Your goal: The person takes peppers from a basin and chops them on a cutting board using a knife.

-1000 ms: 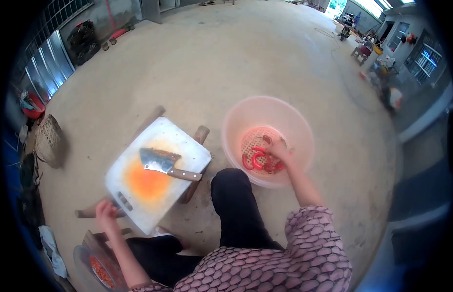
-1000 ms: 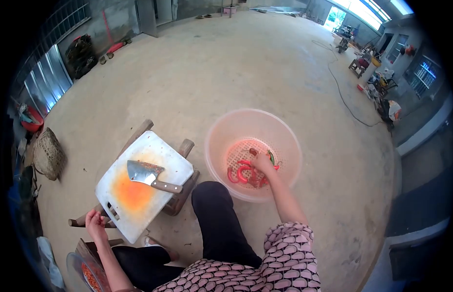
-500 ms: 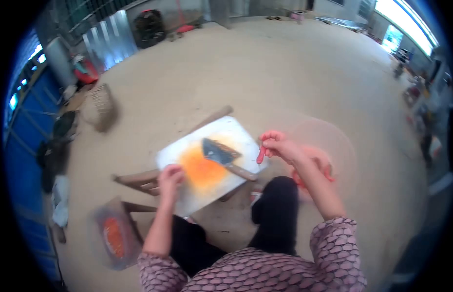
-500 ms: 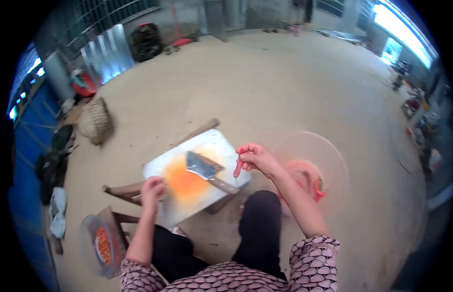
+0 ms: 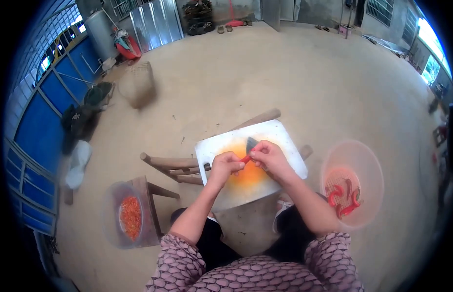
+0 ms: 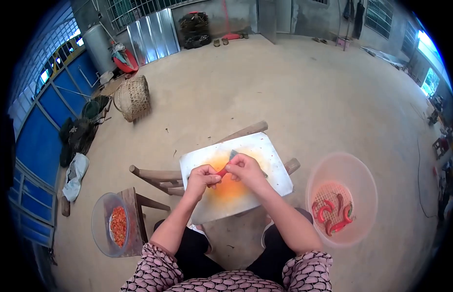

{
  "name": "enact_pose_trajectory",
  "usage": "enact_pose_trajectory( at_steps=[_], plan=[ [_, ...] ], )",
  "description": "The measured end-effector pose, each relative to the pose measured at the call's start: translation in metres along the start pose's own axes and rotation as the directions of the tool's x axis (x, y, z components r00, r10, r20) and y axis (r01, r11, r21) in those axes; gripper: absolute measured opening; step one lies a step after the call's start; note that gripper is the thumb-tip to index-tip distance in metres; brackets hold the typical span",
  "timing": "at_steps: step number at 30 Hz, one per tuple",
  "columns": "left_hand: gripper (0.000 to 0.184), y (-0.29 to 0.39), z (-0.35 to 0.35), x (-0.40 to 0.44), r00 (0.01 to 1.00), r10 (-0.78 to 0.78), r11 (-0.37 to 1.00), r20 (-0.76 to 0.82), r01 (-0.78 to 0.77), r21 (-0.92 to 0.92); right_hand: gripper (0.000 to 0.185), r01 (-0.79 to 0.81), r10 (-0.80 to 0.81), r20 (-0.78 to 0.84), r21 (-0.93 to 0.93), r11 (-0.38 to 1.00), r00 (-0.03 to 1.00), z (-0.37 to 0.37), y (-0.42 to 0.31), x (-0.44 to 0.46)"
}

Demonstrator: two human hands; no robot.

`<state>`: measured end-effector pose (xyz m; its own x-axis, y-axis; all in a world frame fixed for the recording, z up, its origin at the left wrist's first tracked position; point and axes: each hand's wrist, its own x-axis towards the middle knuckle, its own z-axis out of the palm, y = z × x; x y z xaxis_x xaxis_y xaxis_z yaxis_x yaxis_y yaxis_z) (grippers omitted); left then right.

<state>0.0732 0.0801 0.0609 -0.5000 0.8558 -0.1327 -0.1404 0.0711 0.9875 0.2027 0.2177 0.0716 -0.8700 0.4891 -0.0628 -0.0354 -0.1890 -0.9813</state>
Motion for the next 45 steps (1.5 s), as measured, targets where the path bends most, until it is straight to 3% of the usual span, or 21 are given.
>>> enact_pose_trajectory(
  at_steps=[2, 4, 9, 11, 14, 16, 20, 22, 27, 29, 32, 36, 39, 41, 45],
  plan=[
    [0.008, 0.002, 0.000, -0.002, 0.999, -0.046, 0.999, -0.023, 0.046, -0.007, 0.013, -0.042, 0.045, -0.073, 0.046, 0.998, 0.996, -0.007, 0.003, -0.002],
    [0.007, -0.006, 0.001, -0.005, 0.986, -0.167, 0.962, 0.010, 0.165, -0.220, 0.013, -0.109, 0.112, -0.050, 0.055, 0.993, 0.992, -0.008, -0.005, -0.004],
    [0.006, -0.021, 0.002, 0.001, 0.982, -0.185, 0.947, -0.026, 0.171, -0.273, 0.015, -0.212, 0.212, 0.032, 0.014, 0.977, 0.977, 0.000, 0.006, 0.000],
    [0.006, -0.022, 0.002, 0.001, 0.982, -0.183, 0.952, -0.045, 0.166, -0.256, 0.016, -0.041, 0.040, 0.089, 0.015, 0.999, 0.995, 0.002, 0.015, 0.002],
    [0.012, -0.016, 0.001, 0.000, 0.981, -0.194, 0.947, -0.026, 0.180, -0.266, 0.017, -0.038, 0.039, -0.011, 0.083, 0.996, 0.999, 0.002, 0.025, 0.010],
    [0.024, -0.015, -0.003, 0.000, 0.980, -0.172, 0.908, 0.098, 0.196, -0.370, 0.017, -0.026, 0.029, -0.042, 0.082, 0.996, 0.999, 0.002, 0.026, 0.013],
    [0.029, -0.010, -0.004, -0.002, 0.978, -0.175, 0.906, 0.110, 0.204, -0.370, 0.019, 0.020, -0.018, -0.106, 0.019, 1.000, 0.994, 0.004, 0.034, 0.018],
    [0.031, -0.010, -0.004, -0.003, 0.970, -0.213, 0.845, 0.118, 0.244, -0.475, 0.019, 0.019, -0.018, -0.121, 0.003, 1.000, 0.992, 0.007, 0.032, 0.015],
    [0.031, -0.020, -0.007, -0.002, 0.982, -0.173, 0.910, 0.070, 0.187, -0.371, 0.025, 0.008, -0.012, -0.134, -0.032, 0.999, 0.991, 0.013, 0.028, 0.012],
    [0.031, -0.021, -0.007, -0.001, 0.990, -0.137, 0.917, 0.043, 0.143, -0.371, 0.036, 0.071, -0.079, -0.033, -0.190, 0.979, 0.996, 0.018, 0.031, 0.009],
    [0.029, -0.018, -0.011, -0.001, 0.992, -0.101, 0.946, -0.078, 0.072, -0.315, 0.046, 0.051, -0.039, 0.102, -0.122, 0.991, 0.994, 0.021, 0.024, 0.000],
    [0.025, -0.009, -0.032, 0.000, 0.988, -0.040, 0.964, -0.151, -0.001, -0.267, 0.049, -0.014, 0.085, 0.315, -0.219, 0.976, 0.945, 0.023, -0.009, -0.016],
    [0.025, -0.011, -0.031, -0.002, 0.989, -0.007, 0.977, -0.145, -0.025, -0.214, 0.038, -0.082, 0.166, 0.274, -0.293, 0.952, 0.947, 0.025, 0.001, -0.021],
    [0.026, -0.013, -0.023, -0.006, 0.995, -0.031, 0.980, -0.100, 0.011, -0.196, 0.026, -0.259, 0.282, 0.009, -0.368, 0.893, 0.959, 0.030, 0.010, -0.019],
    [0.025, -0.018, -0.009, -0.008, 0.999, -0.003, 0.980, -0.045, -0.007, -0.201, 0.018, -0.198, 0.211, 0.046, -0.208, 0.958, 0.976, 0.028, 0.023, -0.010]
  ],
)
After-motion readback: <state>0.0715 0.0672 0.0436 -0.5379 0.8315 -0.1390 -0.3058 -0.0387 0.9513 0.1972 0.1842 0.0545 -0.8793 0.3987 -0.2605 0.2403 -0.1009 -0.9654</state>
